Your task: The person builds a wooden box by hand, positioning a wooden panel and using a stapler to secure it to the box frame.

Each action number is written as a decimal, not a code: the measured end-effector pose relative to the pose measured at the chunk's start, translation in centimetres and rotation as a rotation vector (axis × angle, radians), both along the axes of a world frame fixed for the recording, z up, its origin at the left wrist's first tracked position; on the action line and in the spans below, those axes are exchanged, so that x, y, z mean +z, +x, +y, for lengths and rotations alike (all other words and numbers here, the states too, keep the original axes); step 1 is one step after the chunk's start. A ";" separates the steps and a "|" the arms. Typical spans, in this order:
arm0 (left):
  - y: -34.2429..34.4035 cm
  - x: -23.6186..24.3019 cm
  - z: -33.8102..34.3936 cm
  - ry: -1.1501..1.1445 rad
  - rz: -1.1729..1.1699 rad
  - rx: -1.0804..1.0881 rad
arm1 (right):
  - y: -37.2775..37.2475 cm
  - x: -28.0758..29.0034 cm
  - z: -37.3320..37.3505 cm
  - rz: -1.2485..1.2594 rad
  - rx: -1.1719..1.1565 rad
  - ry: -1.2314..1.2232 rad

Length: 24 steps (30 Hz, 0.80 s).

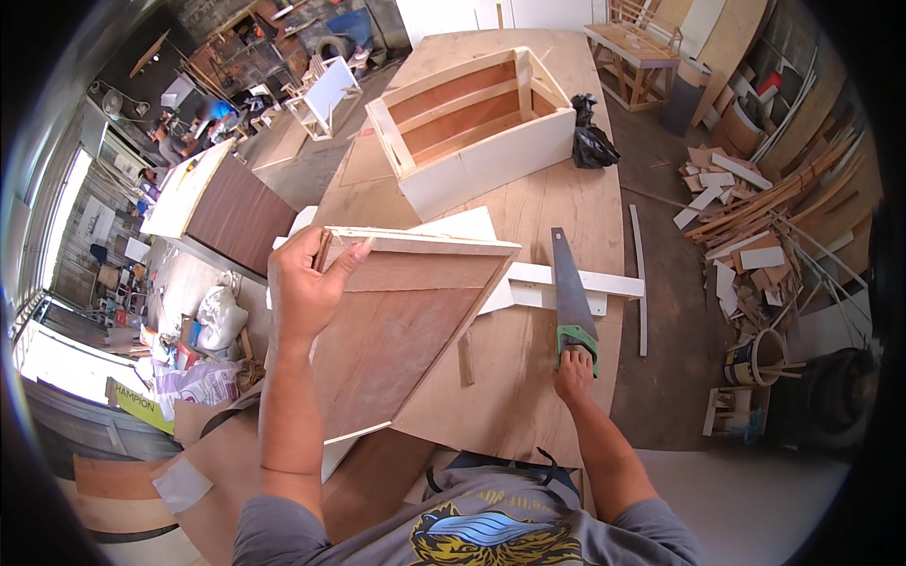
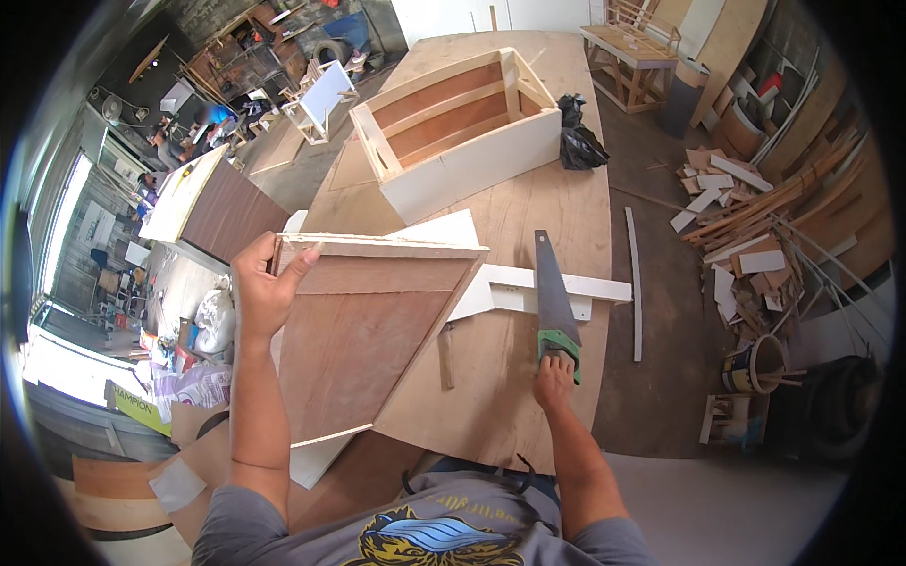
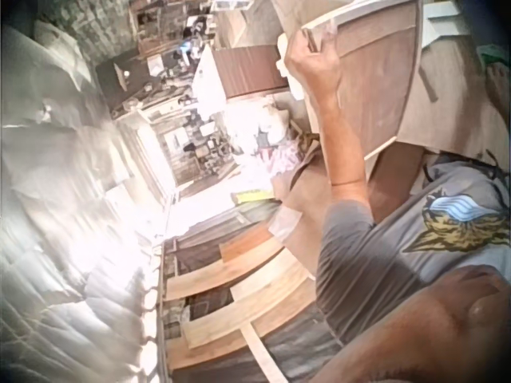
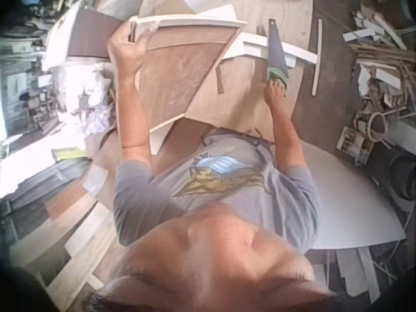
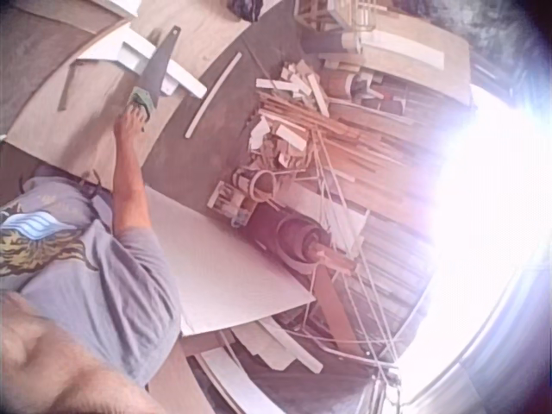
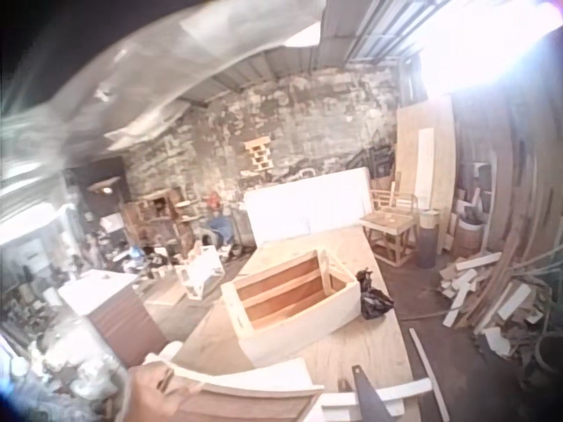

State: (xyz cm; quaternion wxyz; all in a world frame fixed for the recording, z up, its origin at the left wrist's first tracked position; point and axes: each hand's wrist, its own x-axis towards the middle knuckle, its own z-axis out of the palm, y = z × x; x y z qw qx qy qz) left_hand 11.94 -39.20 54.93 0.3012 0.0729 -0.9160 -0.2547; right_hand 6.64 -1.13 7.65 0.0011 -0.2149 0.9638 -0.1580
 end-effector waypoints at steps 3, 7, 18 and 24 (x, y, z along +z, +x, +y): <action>0.7 0.3 -1.5 -0.014 0.040 0.015 | -0.4 0.2 -0.9 -0.066 -0.052 0.101; 1.6 1.3 -1.7 -0.014 0.083 0.045 | -1.3 4.5 -4.0 -0.171 -0.120 0.017; 2.9 -1.3 7.1 -0.341 0.318 0.005 | -4.4 24.1 -9.3 -0.874 -0.079 -1.048; 2.6 -8.6 19.9 -0.385 0.138 -0.148 | -4.2 30.6 -4.1 -1.323 0.011 -1.714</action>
